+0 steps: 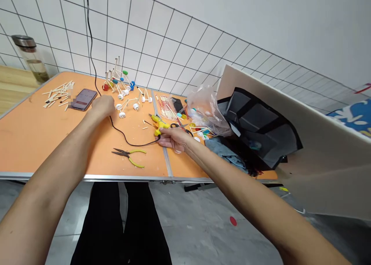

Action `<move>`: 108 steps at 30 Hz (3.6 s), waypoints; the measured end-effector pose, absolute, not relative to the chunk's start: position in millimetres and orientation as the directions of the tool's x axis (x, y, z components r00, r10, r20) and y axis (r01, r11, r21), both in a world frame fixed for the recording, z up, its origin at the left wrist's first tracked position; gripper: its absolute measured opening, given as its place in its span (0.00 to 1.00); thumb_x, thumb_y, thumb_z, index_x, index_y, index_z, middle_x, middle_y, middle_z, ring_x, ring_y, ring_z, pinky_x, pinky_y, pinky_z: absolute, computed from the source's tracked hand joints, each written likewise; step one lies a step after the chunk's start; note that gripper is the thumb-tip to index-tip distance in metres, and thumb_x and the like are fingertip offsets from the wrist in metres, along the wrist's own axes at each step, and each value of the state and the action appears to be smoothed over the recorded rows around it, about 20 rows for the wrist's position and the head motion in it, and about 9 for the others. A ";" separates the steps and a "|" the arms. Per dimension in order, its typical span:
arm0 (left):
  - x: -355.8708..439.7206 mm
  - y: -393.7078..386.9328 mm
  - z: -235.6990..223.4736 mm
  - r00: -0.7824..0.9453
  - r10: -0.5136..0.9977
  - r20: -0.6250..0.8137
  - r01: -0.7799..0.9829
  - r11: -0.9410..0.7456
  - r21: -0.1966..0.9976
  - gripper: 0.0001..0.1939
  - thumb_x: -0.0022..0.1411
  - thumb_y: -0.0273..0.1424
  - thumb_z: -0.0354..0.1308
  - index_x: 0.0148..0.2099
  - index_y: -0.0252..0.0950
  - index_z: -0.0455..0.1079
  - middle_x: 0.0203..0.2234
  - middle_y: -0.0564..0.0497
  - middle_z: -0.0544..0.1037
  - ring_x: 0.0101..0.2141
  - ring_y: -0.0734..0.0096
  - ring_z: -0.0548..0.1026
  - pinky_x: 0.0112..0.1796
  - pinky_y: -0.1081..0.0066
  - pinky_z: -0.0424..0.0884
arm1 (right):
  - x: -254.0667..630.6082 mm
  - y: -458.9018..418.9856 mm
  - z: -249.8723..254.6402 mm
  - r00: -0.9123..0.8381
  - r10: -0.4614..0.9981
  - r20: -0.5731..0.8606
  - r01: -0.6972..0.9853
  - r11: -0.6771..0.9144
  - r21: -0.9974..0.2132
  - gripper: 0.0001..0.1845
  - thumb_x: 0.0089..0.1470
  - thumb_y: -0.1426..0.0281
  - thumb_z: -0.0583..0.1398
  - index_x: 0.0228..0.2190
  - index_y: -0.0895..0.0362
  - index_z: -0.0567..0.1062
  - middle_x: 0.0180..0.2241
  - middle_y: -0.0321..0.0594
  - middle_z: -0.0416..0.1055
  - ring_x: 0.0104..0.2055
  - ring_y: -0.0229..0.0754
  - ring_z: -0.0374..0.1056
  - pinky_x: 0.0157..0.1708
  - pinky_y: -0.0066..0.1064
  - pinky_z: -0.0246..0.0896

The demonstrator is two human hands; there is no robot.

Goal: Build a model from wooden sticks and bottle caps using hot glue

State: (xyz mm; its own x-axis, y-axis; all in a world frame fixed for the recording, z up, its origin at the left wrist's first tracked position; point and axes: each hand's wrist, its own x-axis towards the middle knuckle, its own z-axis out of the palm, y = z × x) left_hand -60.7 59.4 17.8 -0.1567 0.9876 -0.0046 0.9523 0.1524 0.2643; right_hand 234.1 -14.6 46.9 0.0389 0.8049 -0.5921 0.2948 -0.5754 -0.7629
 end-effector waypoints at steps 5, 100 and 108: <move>-49.5 50.3 32.0 -0.238 0.967 -0.086 0.954 0.250 0.166 0.20 0.62 0.22 0.60 0.52 0.36 0.85 0.54 0.31 0.87 0.58 0.39 0.84 0.53 0.58 0.78 | 241.9 -18.0 57.9 -0.040 0.996 -0.079 0.929 0.008 -0.369 0.04 0.66 0.71 0.66 0.37 0.56 0.83 0.39 0.48 0.86 0.44 0.51 0.83 0.41 0.35 0.74; 57.8 -3.6 43.0 -0.030 0.998 0.055 0.084 -0.053 0.995 0.13 0.68 0.15 0.56 0.35 0.37 0.71 0.21 0.56 0.80 0.16 0.79 0.71 0.20 0.78 0.67 | 227.4 49.3 40.4 -0.517 0.819 0.250 0.241 0.419 -0.875 0.06 0.57 0.66 0.65 0.31 0.54 0.74 0.27 0.34 0.75 0.29 0.37 0.65 0.31 0.29 0.58; 71.3 -8.0 39.5 0.005 0.996 -0.094 0.150 0.092 0.984 0.19 0.76 0.19 0.55 0.30 0.39 0.64 0.18 0.58 0.77 0.14 0.79 0.68 0.17 0.77 0.61 | 230.1 45.2 41.7 -0.459 0.879 0.131 0.295 0.289 -0.911 0.08 0.53 0.63 0.65 0.29 0.54 0.75 0.25 0.32 0.70 0.26 0.36 0.63 0.28 0.30 0.56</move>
State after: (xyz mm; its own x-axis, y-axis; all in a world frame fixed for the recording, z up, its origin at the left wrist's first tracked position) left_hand 71.3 -8.0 39.5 0.0050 0.9956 -0.0937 0.1499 0.0919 0.9844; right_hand 230.1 45.2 41.7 -0.4589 0.8788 0.1308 0.2947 0.2895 -0.9107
